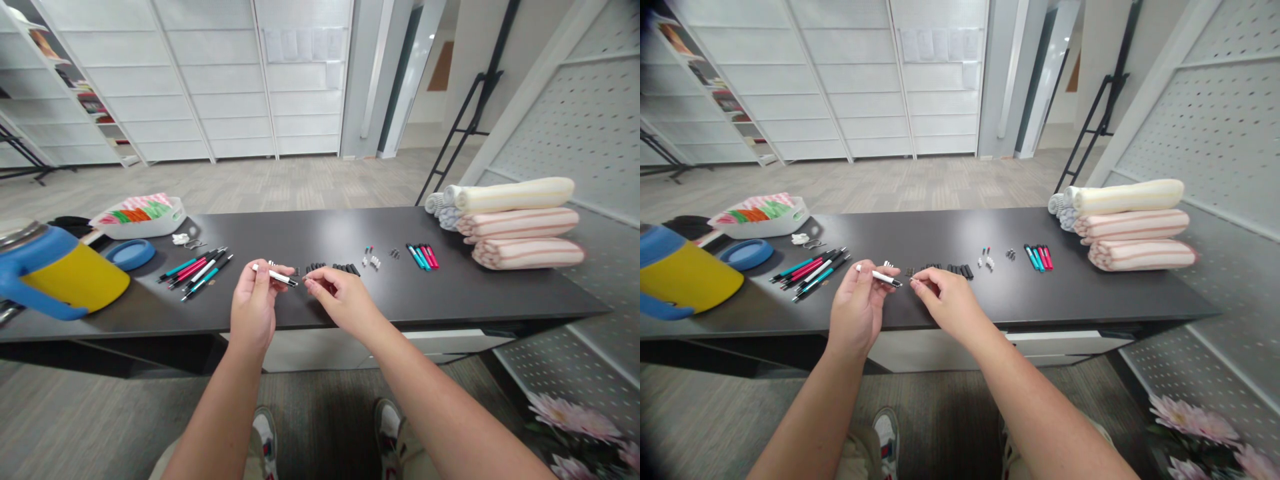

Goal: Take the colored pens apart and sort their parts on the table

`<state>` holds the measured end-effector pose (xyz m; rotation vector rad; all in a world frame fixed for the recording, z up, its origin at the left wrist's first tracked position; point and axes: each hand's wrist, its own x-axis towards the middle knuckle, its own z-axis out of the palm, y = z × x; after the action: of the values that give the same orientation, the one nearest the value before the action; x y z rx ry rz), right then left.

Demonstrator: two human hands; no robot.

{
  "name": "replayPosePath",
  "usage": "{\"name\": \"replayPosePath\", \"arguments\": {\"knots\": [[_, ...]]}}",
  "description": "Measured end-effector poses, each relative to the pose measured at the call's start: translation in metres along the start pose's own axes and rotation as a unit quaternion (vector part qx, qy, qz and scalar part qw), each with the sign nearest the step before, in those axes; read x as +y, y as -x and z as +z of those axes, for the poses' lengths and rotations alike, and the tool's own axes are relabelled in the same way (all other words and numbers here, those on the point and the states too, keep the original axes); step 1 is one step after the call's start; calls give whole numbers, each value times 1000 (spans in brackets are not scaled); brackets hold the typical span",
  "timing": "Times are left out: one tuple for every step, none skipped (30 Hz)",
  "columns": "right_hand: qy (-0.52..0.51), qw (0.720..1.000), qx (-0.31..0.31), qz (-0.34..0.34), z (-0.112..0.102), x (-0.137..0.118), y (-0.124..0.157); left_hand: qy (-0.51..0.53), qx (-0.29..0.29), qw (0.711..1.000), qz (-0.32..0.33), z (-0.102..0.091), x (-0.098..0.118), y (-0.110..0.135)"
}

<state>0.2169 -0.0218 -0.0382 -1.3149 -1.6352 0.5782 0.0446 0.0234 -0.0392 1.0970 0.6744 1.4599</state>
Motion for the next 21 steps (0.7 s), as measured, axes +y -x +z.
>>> {"name": "replayPosePath", "arguments": {"knots": [[4, 1000, -1, -3, 0, 0, 0, -15, -13, 1000, -3, 1, 0, 1], [7, 1000, -1, -6, -1, -1, 0, -32, -27, 999, -4, 1, -1, 2], [11, 1000, -1, -8, -1, -1, 0, -48, -38, 998, -5, 1, -2, 3], [14, 1000, -1, -9, -1, -1, 0, -63, -47, 997, -4, 1, -3, 4], [17, 1000, -2, -9, -2, -1, -1, -75, -51, 996, -2, 1, -3, 4], [18, 1000, -1, -6, -2, -1, -1, -84, -51, 995, 1, 1, -4, 5], [17, 1000, 0, -3, -2, -1, -1, -89, -50, 995, 2, 1, -4, 5], [15, 1000, 2, 0, -2, -1, 0, -92, -49, 995, 3, 1, -5, 5], [11, 1000, 5, 2, -2, 0, 0, -93, -47, 995, 4, 1, -5, 5], [6, 1000, 8, 4, -2, 0, 0, -94, -45, 995, 4, 1, -5, 5], [2, 1000, 12, 7, -2, 0, 0, -95, -43, 995, 5, 1, -5, 5], [-1, 1000, 14, 11, -2, 1, 0, -96, -41, 995, 4, 1, -5, 4], [-2, 1000, 18, 15, -2, 1, 0, -97, -40, 994, 3, 1, -5, 4], [-1, 1000, 21, 20, -2, 1, 0, -99, -39, 994, 2, 1, -6, 5], [-1, 999, 25, 23, -2, 2, 0, -100, -38, 994, 1, 1, -6, 5], [-2, 999, 30, 27, -1, 2, 0, -102, -38, 994, -2, 1, -6, 5], [-5, 999, 36, 32, -1, 2, 0, -103, -36, 994, -4, 1, -6, 5], [-9, 998, 40, 38, -1, 2, 0, -103, -34, 994, -5, 1, -6, 5], [-13, 998, 43, 44, -1, 2, 0, -104, -31, 994, -6, 1, -6, 5], [-17, 998, 43, 50, -1, 1, 0, -103, -28, 994, -5, 1, -6, 5], [-19, 998, 40, 54, -3, 1, 1, -103, -26, 994, -4, 1, -6, 5]]}}
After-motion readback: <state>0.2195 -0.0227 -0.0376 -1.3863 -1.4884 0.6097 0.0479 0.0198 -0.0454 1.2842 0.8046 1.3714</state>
